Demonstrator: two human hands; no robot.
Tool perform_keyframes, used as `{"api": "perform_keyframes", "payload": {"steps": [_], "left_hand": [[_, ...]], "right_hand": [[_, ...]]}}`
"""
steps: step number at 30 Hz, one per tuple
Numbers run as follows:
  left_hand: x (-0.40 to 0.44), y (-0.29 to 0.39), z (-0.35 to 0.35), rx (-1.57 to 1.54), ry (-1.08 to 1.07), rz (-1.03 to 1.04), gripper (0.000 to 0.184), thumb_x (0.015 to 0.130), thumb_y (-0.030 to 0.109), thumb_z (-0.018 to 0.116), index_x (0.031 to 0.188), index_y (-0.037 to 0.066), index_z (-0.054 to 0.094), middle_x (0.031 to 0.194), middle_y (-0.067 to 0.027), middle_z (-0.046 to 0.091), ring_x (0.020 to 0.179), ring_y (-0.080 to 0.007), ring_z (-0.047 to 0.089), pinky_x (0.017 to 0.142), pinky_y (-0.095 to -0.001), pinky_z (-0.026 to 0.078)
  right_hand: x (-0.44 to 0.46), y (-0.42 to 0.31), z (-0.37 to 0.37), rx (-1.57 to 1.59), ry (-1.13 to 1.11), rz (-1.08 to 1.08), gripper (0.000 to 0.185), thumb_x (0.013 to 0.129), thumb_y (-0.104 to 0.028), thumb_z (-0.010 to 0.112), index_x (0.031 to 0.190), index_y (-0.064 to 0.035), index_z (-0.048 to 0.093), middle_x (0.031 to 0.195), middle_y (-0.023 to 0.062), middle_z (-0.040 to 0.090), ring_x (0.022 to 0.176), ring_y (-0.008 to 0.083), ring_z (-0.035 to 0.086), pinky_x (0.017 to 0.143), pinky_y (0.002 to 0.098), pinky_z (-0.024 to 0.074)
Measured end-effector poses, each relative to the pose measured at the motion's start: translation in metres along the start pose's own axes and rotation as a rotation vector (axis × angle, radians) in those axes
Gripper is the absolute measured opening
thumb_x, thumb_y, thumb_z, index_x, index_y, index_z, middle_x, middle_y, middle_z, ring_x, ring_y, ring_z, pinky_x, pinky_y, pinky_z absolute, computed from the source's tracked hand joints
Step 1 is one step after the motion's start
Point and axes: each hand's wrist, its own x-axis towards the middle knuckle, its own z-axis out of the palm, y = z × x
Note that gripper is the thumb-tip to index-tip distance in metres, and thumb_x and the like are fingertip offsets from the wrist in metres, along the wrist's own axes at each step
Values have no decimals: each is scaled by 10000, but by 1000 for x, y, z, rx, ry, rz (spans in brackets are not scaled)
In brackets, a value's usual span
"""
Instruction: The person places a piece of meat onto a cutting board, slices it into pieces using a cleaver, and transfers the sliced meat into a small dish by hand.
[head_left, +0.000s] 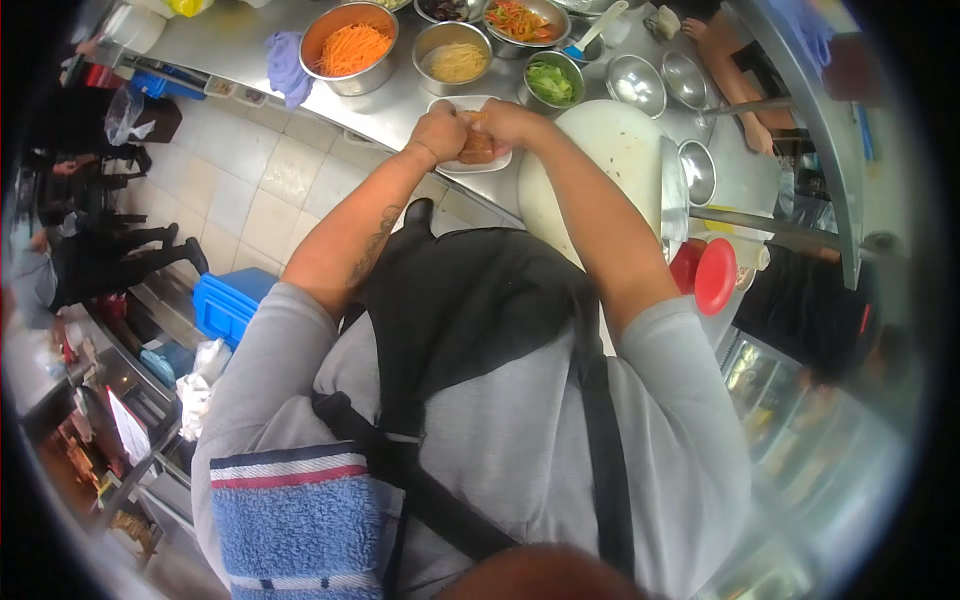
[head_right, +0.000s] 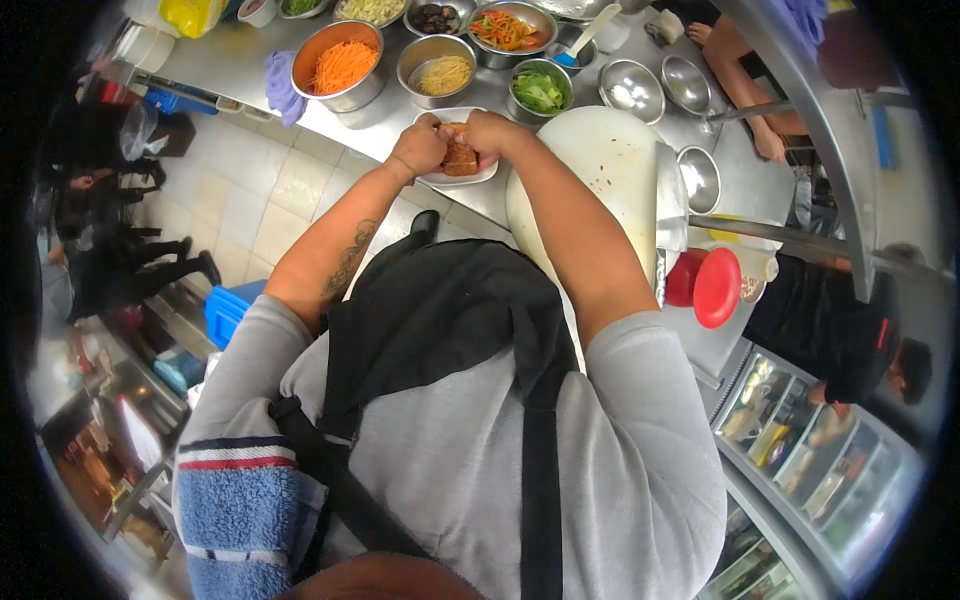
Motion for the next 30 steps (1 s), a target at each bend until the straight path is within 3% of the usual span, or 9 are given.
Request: {"api": "perform_keyframes", "payload": {"steps": [1,3,4,6,13,16,22,28,30], "left_hand": [[4,-3,1,7,1,8,441,1061,359,554,1179,-16,755,1252,-295,722,1171,-466,697,1039,-493,540],[10,-7,1,99,6,77,421,1086,308,607,1246,-73,688,1147,-243,767,949,-347,799,726,-415,684],[12,-9,3,104,7,81,421,1086,308,607,1246,-73,688,1147,-243,767,949,-347,799,726,-415,684],[14,-12,4,119,-15,30,434,1050,374,571,1184,10,766,1235,-293,724,1166,-459,704,1023,-500,554],[5,-2,-6,234,-86,73,373,1058,361,536,1195,150,810,1168,-255,729,1122,-445,722,1010,-490,573],[5,2,-5,183,-34,33,401,1045,342,545,1171,57,798,1189,-282,729,1141,-452,713,1005,-492,568],[11,-9,-2,-4,-22,35,432,982,243,533,1097,-114,745,1124,-353,734,1068,-474,730,971,-496,573],[-6,-3,-10,-154,-43,-45,370,913,179,561,1064,-94,760,1064,-348,740,1012,-453,753,918,-477,599],[-10,-4,-9,-47,18,92,342,904,156,557,1060,-51,779,1061,-315,755,1016,-435,757,931,-475,599]], "right_hand": [[4,1,-1,5,8,-5,356,1065,-215,679,1288,61,649,1117,206,737,841,290,785,608,406,681],[5,0,-1,0,-18,-16,359,1060,-248,689,1225,71,681,1088,218,749,828,302,791,619,417,687],[5,1,-1,3,-13,-19,359,1060,-248,689,1225,71,681,1088,218,749,828,302,791,619,417,687],[-2,-1,3,102,49,-54,385,1056,-262,696,1236,78,685,1032,227,764,751,305,783,632,421,693],[-14,-25,-3,-207,92,-9,318,1036,-242,716,1114,64,751,988,202,776,832,282,788,703,402,679],[-10,-24,-9,-246,73,-30,436,1042,-295,723,1105,137,712,959,269,773,759,354,804,597,437,678],[7,-8,-5,-23,51,7,281,992,-154,694,1015,123,739,923,254,780,714,335,798,581,410,665],[-1,-4,-7,-23,133,51,237,953,-140,722,999,85,778,876,237,784,782,339,803,623,426,654],[-4,-3,-6,-458,214,-117,269,940,-207,788,989,57,797,911,248,784,833,352,794,746,438,642]]}}
